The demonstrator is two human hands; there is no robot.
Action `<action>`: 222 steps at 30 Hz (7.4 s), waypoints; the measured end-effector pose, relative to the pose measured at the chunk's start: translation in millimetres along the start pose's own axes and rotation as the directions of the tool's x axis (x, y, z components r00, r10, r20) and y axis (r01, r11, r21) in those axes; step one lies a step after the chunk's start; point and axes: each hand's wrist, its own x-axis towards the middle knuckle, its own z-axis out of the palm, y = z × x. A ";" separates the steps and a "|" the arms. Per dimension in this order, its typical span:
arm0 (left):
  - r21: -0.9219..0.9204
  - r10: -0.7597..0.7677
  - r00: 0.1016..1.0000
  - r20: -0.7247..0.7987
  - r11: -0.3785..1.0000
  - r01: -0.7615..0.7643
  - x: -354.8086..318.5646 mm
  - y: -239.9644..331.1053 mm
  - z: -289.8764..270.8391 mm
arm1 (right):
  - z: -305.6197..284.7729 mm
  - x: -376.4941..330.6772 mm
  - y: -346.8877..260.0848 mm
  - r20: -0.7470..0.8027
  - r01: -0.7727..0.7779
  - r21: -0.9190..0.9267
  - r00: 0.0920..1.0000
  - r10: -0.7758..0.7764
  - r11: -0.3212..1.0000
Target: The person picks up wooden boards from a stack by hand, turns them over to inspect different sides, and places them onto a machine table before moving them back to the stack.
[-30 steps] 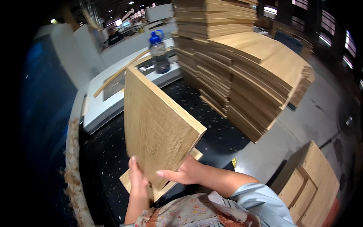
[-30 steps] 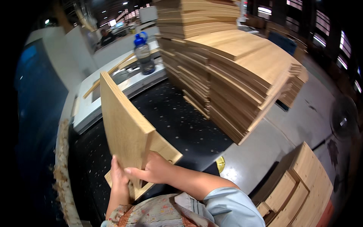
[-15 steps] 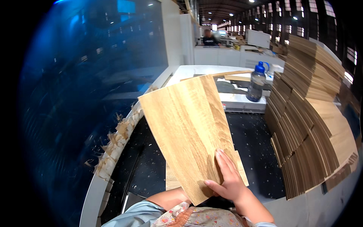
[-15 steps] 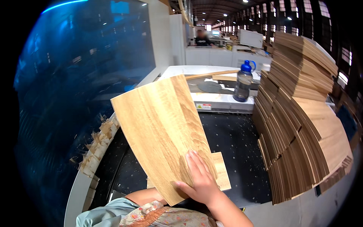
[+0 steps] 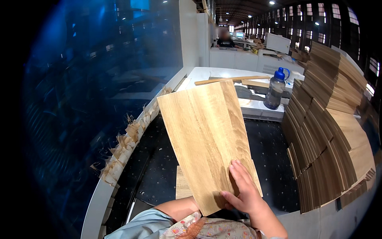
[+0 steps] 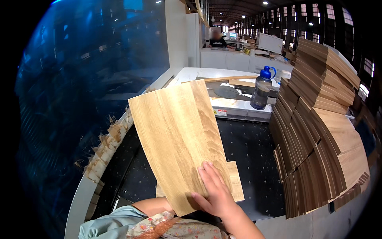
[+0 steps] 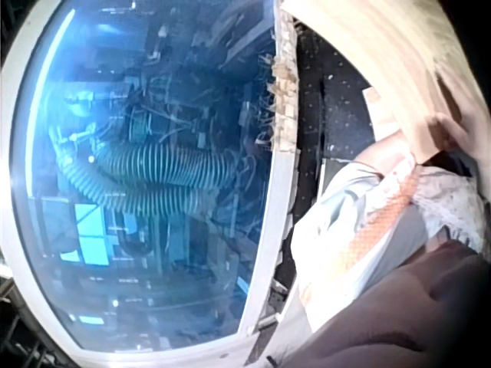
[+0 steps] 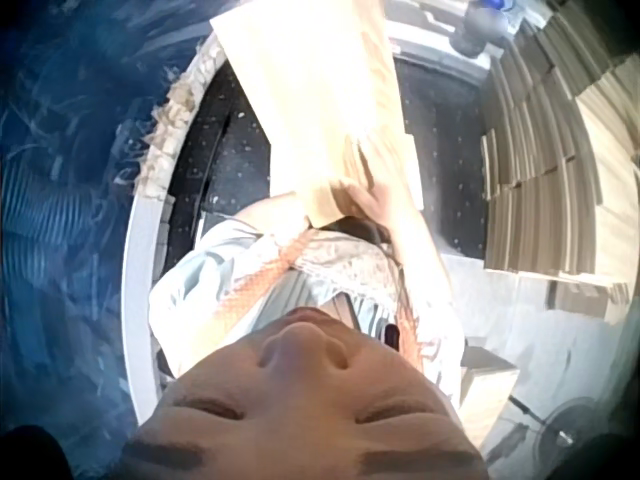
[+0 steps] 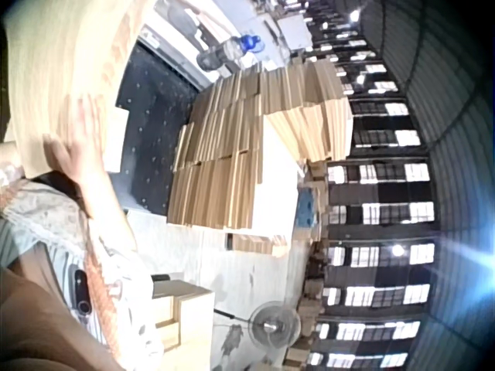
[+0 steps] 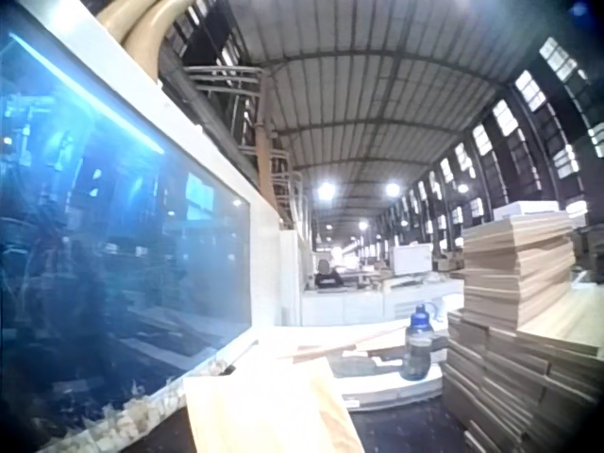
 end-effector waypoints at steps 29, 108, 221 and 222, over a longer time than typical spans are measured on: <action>-0.068 -0.049 0.989 0.138 0.996 0.059 14.0 49.5 0.2 | -15.6 -58.5 66.1 -0.366 -0.273 0.620 0.730 0.578 0.736; 0.691 0.262 0.817 0.514 0.438 -0.575 60.7 39.7 -12.3 | -17.3 -10.4 16.4 -0.234 -0.190 0.355 0.930 0.284 0.915; 0.236 0.630 0.776 -0.018 0.757 -0.610 -63.1 81.5 -92.8 | 64.5 -79.7 101.0 0.241 -0.164 0.969 0.770 0.591 -0.183; 0.226 0.630 0.776 -0.028 0.760 -0.609 -63.0 81.5 -93.6 | 64.4 -79.6 99.0 0.241 -0.171 0.970 0.759 0.605 -0.171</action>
